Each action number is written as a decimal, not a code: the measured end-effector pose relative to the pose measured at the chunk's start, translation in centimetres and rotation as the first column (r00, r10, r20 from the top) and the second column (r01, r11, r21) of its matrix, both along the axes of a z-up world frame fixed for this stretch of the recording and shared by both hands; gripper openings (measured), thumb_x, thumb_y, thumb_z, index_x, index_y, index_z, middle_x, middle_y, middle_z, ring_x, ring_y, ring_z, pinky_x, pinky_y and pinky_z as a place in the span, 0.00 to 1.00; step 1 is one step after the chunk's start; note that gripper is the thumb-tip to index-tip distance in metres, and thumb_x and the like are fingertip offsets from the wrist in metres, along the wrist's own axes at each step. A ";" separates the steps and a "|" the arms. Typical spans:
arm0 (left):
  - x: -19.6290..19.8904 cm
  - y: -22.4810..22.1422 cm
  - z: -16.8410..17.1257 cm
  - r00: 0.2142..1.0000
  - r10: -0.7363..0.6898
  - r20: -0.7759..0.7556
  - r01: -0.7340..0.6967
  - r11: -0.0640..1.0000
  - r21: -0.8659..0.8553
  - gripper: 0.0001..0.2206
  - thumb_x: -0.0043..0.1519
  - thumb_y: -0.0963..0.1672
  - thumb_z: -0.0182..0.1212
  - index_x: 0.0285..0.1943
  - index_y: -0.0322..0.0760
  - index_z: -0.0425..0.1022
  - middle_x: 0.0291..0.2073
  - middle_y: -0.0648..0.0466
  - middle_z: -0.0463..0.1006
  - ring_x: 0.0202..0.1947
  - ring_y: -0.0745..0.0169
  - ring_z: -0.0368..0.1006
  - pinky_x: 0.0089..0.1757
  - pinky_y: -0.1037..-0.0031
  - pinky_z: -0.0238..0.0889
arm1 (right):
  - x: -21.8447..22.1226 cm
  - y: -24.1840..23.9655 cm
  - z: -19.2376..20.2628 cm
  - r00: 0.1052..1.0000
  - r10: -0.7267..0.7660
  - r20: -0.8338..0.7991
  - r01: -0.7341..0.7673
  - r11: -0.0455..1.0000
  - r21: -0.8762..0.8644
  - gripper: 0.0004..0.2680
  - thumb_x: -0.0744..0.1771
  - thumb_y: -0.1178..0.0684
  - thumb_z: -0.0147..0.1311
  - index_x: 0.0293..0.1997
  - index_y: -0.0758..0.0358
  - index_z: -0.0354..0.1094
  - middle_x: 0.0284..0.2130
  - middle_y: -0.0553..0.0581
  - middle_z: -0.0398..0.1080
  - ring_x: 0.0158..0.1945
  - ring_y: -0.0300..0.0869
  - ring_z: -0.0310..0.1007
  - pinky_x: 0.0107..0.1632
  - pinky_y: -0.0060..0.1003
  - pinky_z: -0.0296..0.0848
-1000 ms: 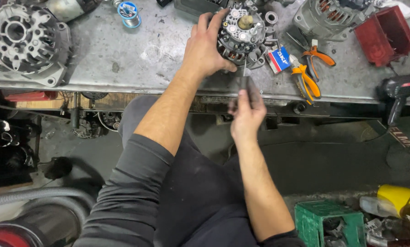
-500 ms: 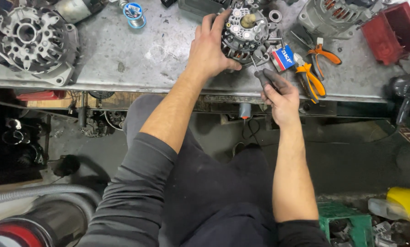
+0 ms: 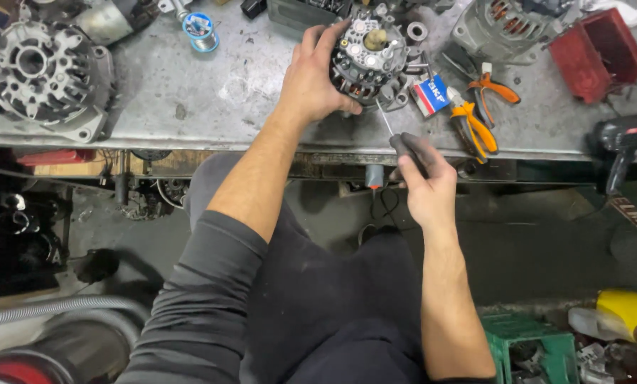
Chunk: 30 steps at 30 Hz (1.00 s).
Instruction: Disassembling, maintaining, and fixing an automotive alternator on a workbench.
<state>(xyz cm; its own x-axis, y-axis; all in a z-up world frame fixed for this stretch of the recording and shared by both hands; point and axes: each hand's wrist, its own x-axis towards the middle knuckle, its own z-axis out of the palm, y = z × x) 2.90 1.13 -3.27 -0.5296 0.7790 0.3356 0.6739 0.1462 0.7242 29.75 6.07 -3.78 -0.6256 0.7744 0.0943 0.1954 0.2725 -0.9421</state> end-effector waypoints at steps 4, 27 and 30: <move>0.2 -0.2 -0.4 1.000 -0.018 -0.019 0.019 1.000 0.025 0.61 0.24 0.48 0.90 0.73 0.53 0.59 0.66 0.47 0.64 0.63 0.35 0.63 0.59 0.55 0.63 | -0.2 -0.8 -0.7 0.984 -0.084 -0.155 0.045 0.970 -0.238 0.13 0.70 0.59 0.53 0.63 0.69 0.67 0.47 0.53 0.77 0.31 0.32 0.72 0.32 0.26 0.67; -0.2 0.4 -0.9 0.998 0.001 -0.063 -0.002 1.000 -0.008 0.58 0.27 0.49 0.91 0.71 0.39 0.61 0.65 0.45 0.63 0.62 0.34 0.63 0.59 0.55 0.64 | 0.8 7.8 -0.7 0.960 0.151 -0.235 -0.247 0.853 -0.459 0.12 0.69 0.63 0.54 0.60 0.69 0.70 0.46 0.53 0.76 0.33 0.31 0.66 0.31 0.24 0.61; 0.0 0.0 -0.4 0.999 -0.005 -0.034 0.004 1.000 -0.015 0.58 0.25 0.49 0.90 0.71 0.40 0.61 0.65 0.47 0.63 0.61 0.34 0.63 0.57 0.54 0.64 | 0.7 6.9 -1.1 0.952 0.121 -0.280 -0.255 0.819 -0.514 0.12 0.70 0.62 0.54 0.61 0.71 0.70 0.45 0.54 0.76 0.31 0.30 0.63 0.30 0.24 0.59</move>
